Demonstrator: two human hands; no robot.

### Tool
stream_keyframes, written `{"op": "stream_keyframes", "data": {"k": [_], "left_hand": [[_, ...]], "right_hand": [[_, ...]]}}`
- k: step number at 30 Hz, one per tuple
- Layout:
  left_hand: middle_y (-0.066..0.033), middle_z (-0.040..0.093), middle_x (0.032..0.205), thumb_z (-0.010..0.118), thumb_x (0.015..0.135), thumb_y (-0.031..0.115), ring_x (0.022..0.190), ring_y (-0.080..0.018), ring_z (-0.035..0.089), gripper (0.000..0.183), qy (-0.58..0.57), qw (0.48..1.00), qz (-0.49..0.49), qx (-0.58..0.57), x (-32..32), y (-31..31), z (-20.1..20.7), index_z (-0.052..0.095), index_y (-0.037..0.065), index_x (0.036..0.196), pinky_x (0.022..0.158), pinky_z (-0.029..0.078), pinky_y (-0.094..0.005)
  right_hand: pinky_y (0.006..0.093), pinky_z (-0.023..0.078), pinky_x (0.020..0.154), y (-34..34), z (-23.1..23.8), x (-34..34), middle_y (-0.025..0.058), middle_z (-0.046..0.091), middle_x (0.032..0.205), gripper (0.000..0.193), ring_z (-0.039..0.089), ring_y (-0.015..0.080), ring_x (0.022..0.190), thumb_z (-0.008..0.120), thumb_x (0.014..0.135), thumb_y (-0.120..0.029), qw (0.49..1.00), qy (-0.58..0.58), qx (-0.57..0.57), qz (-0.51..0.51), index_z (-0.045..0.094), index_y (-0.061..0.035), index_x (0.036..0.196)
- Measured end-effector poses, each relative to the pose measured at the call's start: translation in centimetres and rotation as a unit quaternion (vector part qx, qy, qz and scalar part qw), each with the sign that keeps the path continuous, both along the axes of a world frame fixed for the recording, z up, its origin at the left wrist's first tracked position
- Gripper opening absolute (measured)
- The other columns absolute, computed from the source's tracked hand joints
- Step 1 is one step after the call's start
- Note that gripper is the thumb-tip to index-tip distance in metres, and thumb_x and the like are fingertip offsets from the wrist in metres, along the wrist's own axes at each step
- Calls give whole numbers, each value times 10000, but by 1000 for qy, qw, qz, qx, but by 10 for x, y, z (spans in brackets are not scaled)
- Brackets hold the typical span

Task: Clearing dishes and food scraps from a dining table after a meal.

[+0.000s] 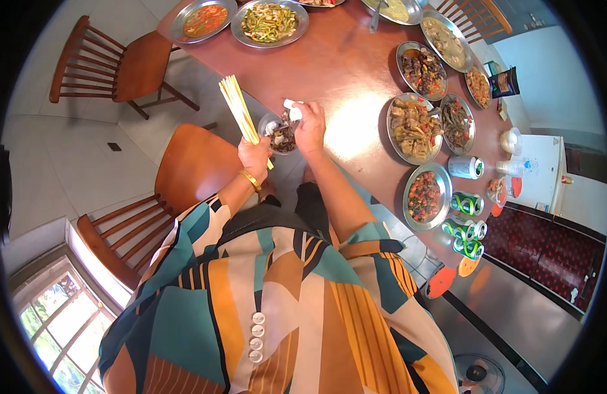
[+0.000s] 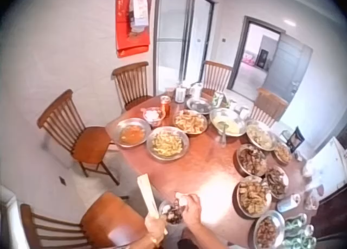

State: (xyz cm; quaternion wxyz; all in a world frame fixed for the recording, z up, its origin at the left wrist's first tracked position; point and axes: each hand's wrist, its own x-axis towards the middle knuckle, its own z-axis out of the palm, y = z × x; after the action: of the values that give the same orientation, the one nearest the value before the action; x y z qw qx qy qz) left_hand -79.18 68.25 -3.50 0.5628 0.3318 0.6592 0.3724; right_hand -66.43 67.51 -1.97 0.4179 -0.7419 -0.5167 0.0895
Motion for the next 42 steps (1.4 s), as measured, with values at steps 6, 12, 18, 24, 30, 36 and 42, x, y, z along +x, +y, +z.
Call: {"op": "stream_keyframes", "data": {"k": [6,12,18,24,30,36,42], "left_hand": [[-10,489,579,610,676,24,416,-93,457,152,13,1000,26,-7,-7,3,1,480,70,740,400,424,-241],[-6,497,582,615,674,39,418,-90,461,147,-4,1000,-3,-7,-6,-2,10,489,70,744,403,428,-236],[11,475,580,598,676,22,410,-80,444,150,-40,999,-7,8,-6,-3,-2,470,87,720,391,411,-224],[6,486,604,594,680,9,423,-83,452,146,0,999,-37,0,-5,-4,8,481,79,739,392,411,-223],[-7,493,624,606,682,-37,425,-93,462,196,-86,995,-36,34,-5,-11,-8,473,71,778,401,407,-219],[-9,494,624,584,693,-35,422,-92,459,169,-63,995,-62,36,-2,-15,-5,469,71,757,400,397,-214],[-24,503,623,592,680,-13,434,-96,473,166,-62,993,-86,42,0,-23,-3,468,57,767,411,406,-228]], "right_hand": [[338,459,689,-15,10,-14,109,568,825,282,564,255,773,473,711,108,994,63,-10,89,598,-59,901],[257,467,637,-25,33,74,89,604,832,202,580,149,698,475,739,38,873,446,-111,-165,598,11,897],[384,409,800,-32,19,104,179,547,940,247,506,300,879,607,736,-111,984,9,-62,-164,646,-138,979],[352,438,785,-46,13,69,109,554,901,270,508,296,859,662,674,-90,989,-109,-99,-25,627,-92,941],[385,454,705,-33,2,2,121,562,829,157,543,294,792,586,685,11,999,-33,24,28,613,-63,821],[361,460,699,-110,17,54,138,569,856,205,564,296,763,577,710,9,980,24,50,-189,602,-35,909],[398,422,738,-166,-2,78,145,543,841,168,525,316,817,560,722,-30,922,-122,-26,-367,600,-31,886]]}}
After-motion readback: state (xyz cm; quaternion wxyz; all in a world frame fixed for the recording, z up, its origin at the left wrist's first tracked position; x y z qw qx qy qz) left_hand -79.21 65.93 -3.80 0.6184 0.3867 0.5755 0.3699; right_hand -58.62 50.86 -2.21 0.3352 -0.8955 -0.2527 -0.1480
